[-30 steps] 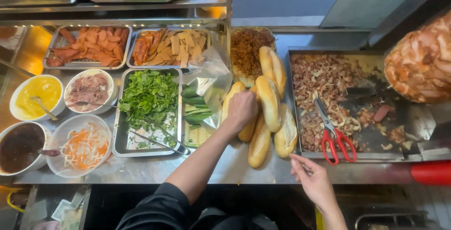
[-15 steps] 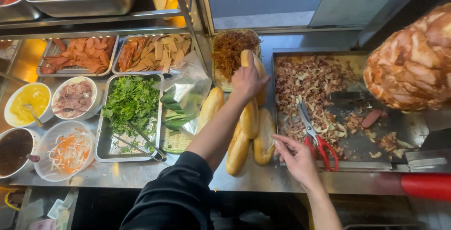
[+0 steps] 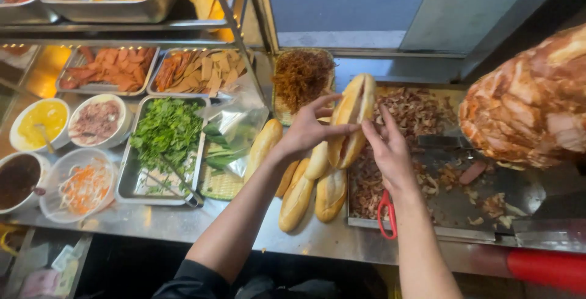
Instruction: Assembling a sandwich by adding various fillings like meat, vegetables, and sauces into a baguette and then pressing it.
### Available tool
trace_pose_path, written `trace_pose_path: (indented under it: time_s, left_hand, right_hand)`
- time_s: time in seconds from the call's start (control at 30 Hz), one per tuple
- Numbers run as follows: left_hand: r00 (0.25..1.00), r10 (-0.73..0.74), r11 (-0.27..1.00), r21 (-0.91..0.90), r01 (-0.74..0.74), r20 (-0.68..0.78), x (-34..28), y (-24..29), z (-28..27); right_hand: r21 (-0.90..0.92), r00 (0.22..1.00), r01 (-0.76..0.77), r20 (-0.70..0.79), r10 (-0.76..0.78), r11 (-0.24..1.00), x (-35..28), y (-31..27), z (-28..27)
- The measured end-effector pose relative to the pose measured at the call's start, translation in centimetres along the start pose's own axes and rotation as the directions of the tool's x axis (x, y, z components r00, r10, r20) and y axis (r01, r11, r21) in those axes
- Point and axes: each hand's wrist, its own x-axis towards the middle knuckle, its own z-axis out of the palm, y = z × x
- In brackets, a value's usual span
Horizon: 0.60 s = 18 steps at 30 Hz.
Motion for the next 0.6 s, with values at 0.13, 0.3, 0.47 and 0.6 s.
trace_pose_path:
  time_s: [0.13, 0.3, 0.47, 0.6]
  left_hand:
    - [1.0, 0.027, 0.997, 0.068, -0.026, -0.01, -6.6, -1.8, -2.7]
    - [0.985, 0.027, 0.997, 0.077, -0.014, -0.171, -14.1, -2.5, -7.0]
    - [0.935, 0.214, 0.974, -0.017, -0.228, -0.283, -21.3, -5.4, -13.9]
    - [0.945, 0.182, 0.966, 0.231, -0.12, -0.272, -28.6, -5.5, -17.7]
  right_hand:
    - [-0.018, 0.98, -0.057, 0.188, 0.059, 0.998, -1.9, 0.3, 2.9]
    - [0.022, 0.906, -0.329, 0.291, 0.308, 0.944, -4.5, 3.1, 7.1]
    - [0.28, 0.798, -0.498, 0.518, 0.308, 0.82, -5.9, 9.2, 11.5]
    - [0.23, 0.795, -0.492, 0.511, 0.326, 0.84, -10.6, 9.8, 19.5]
